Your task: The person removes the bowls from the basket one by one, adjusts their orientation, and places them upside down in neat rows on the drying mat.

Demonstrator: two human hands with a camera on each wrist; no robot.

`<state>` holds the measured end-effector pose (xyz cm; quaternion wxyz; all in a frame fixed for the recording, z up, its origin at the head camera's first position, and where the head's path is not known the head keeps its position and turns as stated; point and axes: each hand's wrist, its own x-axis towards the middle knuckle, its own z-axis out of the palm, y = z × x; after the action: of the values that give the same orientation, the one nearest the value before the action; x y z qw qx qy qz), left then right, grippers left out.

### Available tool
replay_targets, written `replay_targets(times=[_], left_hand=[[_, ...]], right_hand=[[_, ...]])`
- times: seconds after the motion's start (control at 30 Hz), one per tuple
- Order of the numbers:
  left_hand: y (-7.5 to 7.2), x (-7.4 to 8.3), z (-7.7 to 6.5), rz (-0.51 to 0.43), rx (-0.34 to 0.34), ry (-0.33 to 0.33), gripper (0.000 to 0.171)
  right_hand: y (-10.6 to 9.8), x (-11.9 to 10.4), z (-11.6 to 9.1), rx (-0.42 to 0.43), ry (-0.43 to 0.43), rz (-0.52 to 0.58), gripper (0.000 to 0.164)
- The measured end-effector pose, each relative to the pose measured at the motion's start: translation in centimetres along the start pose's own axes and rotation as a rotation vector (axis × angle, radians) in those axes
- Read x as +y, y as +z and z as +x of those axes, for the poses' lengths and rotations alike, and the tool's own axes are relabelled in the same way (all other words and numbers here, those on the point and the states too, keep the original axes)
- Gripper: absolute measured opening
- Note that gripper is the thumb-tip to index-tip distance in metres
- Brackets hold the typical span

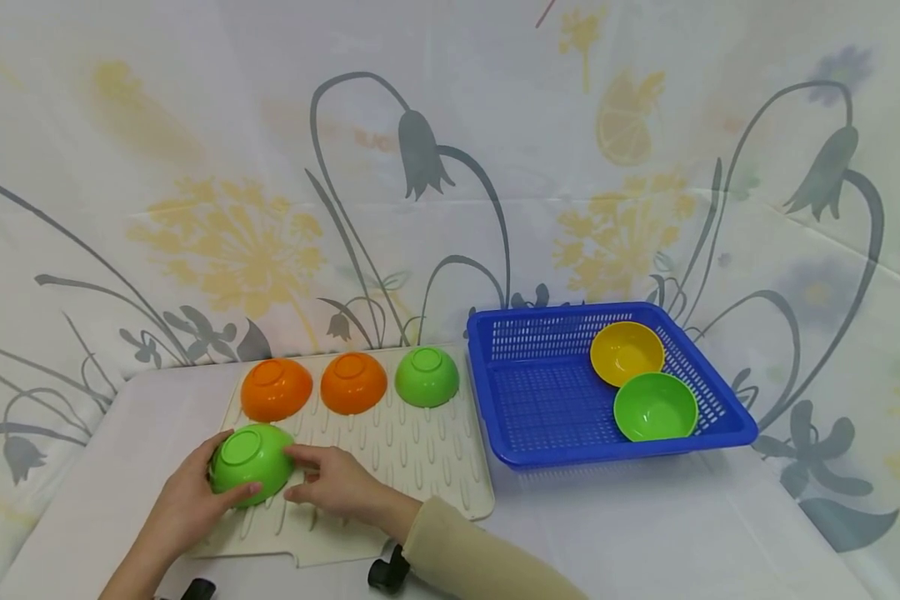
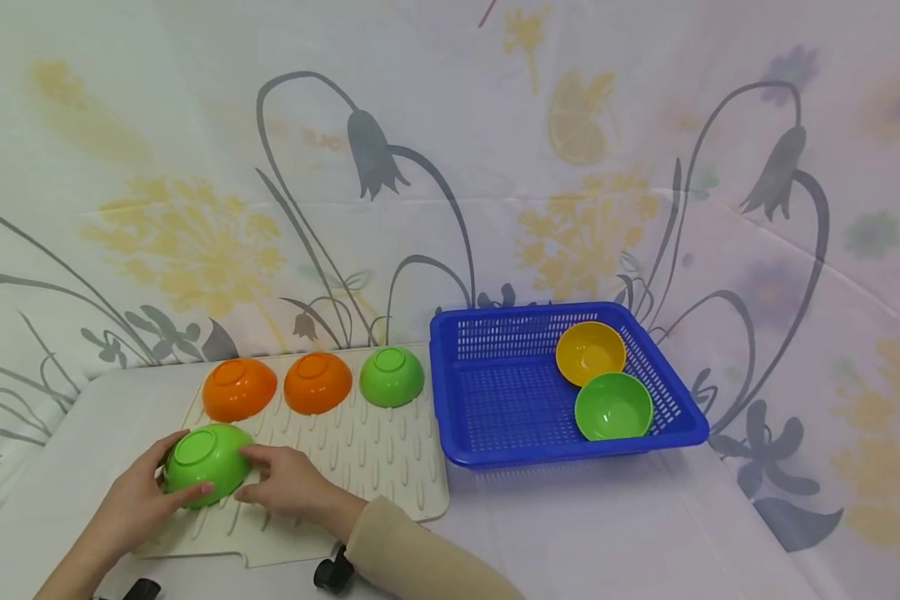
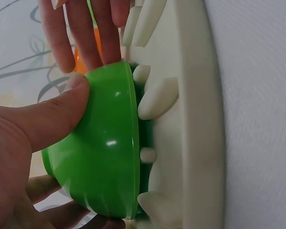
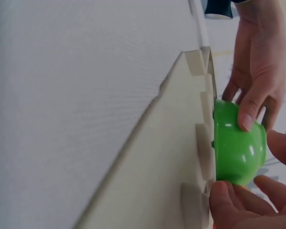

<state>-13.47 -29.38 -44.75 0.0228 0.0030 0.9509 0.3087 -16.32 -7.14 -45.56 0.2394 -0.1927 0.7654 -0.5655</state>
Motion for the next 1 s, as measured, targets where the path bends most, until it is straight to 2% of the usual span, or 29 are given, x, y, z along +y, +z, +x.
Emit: replay_targets(times=[0.23,0.47,0.73,1.0], left_hand=[[0.2,-0.2,-0.2,-0.018,-0.006,-0.023,0.108],[0.3,-0.3,-0.4,-0.032,0.000,-0.030,0.106],[0.2,-0.2,-0.1,-0.016,0.009,-0.021,0.104],[0.2,-0.2,0.0,-0.014,0.023,-0.008,0.105]], right_hand=[[-0.5,-0.7,-0.7,0.032,-0.022,0.031,0.051],[-2.2,-2.5,-2.1,0.067,-0.136,0.019,0.043],[-5.6,-4.5,-3.8,0.132,-0.231,0.001,0.041],[-10.2,-5.8,-6.5,0.237,-0.214,-0.011,0.038]])
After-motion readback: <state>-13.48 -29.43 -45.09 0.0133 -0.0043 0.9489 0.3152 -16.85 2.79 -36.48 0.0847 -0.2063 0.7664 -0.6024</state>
